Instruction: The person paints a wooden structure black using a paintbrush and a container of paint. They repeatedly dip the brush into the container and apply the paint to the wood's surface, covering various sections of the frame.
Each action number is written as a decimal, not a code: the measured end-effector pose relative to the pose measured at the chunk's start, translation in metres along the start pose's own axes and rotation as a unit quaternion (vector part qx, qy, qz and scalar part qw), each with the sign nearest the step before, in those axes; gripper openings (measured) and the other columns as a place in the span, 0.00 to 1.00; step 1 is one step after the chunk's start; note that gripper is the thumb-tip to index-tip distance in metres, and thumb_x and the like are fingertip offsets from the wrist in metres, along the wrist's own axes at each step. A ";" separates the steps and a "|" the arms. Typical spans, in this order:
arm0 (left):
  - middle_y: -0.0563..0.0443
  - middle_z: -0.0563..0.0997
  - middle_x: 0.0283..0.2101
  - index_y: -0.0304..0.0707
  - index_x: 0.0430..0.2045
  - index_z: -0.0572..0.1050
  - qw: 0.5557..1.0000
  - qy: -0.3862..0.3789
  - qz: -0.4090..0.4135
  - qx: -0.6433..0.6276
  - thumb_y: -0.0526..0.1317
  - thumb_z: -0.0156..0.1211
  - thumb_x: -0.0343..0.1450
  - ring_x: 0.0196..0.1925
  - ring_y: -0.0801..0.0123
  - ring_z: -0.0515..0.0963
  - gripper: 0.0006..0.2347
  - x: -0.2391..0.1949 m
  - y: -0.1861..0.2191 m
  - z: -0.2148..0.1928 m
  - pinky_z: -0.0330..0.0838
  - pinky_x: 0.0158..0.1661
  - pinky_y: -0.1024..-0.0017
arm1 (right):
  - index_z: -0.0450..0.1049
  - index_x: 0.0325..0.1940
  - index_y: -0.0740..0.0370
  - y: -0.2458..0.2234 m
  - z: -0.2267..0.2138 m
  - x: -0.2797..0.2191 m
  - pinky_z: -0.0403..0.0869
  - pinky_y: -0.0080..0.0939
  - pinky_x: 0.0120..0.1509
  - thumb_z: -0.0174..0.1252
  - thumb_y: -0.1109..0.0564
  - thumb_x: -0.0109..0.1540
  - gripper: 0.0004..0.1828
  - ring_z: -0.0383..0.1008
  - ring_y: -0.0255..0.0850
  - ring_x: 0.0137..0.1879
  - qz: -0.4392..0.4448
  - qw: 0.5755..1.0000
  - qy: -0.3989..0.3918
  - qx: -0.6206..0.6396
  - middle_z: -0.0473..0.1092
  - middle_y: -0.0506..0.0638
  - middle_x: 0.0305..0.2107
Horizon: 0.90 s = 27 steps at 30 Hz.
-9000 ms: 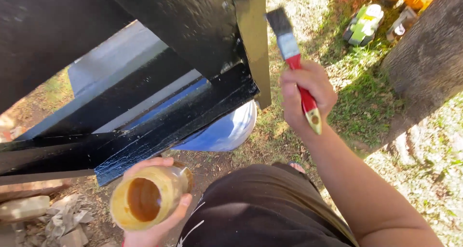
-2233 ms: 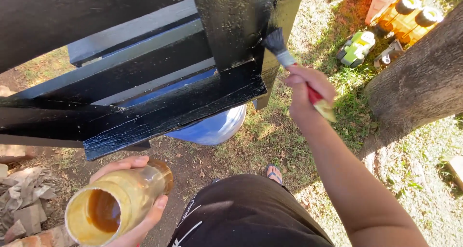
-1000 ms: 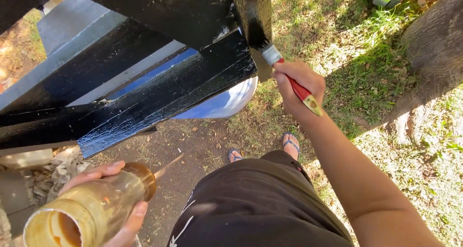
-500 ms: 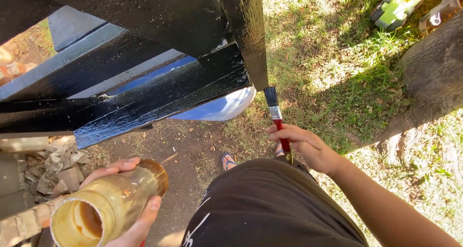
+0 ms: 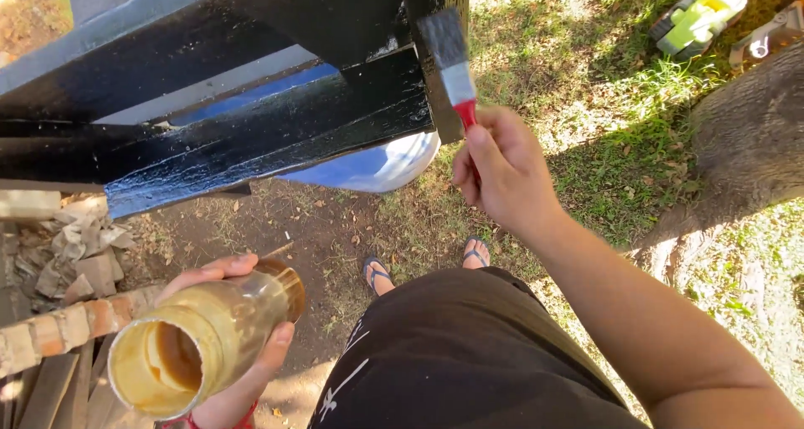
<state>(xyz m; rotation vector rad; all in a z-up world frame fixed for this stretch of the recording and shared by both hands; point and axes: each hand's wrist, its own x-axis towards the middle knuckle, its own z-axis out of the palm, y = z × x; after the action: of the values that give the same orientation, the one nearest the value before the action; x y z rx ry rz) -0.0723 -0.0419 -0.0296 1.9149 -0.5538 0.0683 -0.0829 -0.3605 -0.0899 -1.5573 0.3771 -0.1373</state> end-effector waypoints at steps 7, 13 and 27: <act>0.43 0.73 0.51 0.36 0.50 0.59 0.997 -0.048 -0.020 0.050 0.34 0.67 0.57 0.60 0.60 0.76 0.29 0.005 -0.004 -0.032 0.67 0.70 0.62 | 0.68 0.34 0.60 0.073 0.030 0.032 0.53 0.34 0.19 0.41 0.54 0.72 0.15 0.53 0.36 0.16 0.208 0.969 0.104 0.083 0.62 0.49 0.15; 0.42 0.76 0.52 0.35 0.50 0.62 0.988 -0.094 -0.045 0.117 0.35 0.70 0.53 0.59 0.60 0.79 0.31 0.017 -0.005 -0.060 0.68 0.68 0.66 | 0.67 0.33 0.60 0.147 0.043 0.048 0.52 0.36 0.18 0.41 0.52 0.72 0.17 0.55 0.37 0.15 0.253 0.954 0.132 0.096 0.64 0.50 0.15; 0.43 0.73 0.52 0.36 0.51 0.60 0.988 -0.076 -0.101 0.090 0.33 0.68 0.53 0.62 0.58 0.77 0.32 0.014 -0.017 -0.065 0.68 0.67 0.63 | 0.69 0.35 0.60 0.191 0.044 0.050 0.56 0.31 0.21 0.45 0.53 0.72 0.15 0.55 0.33 0.19 0.445 0.877 0.156 0.093 0.64 0.47 0.19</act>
<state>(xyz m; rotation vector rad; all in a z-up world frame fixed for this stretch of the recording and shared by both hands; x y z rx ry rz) -0.0393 0.0163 -0.0129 2.1553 -0.4646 -0.1653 -0.0512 -0.3310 -0.2876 -1.0399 1.2613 0.2930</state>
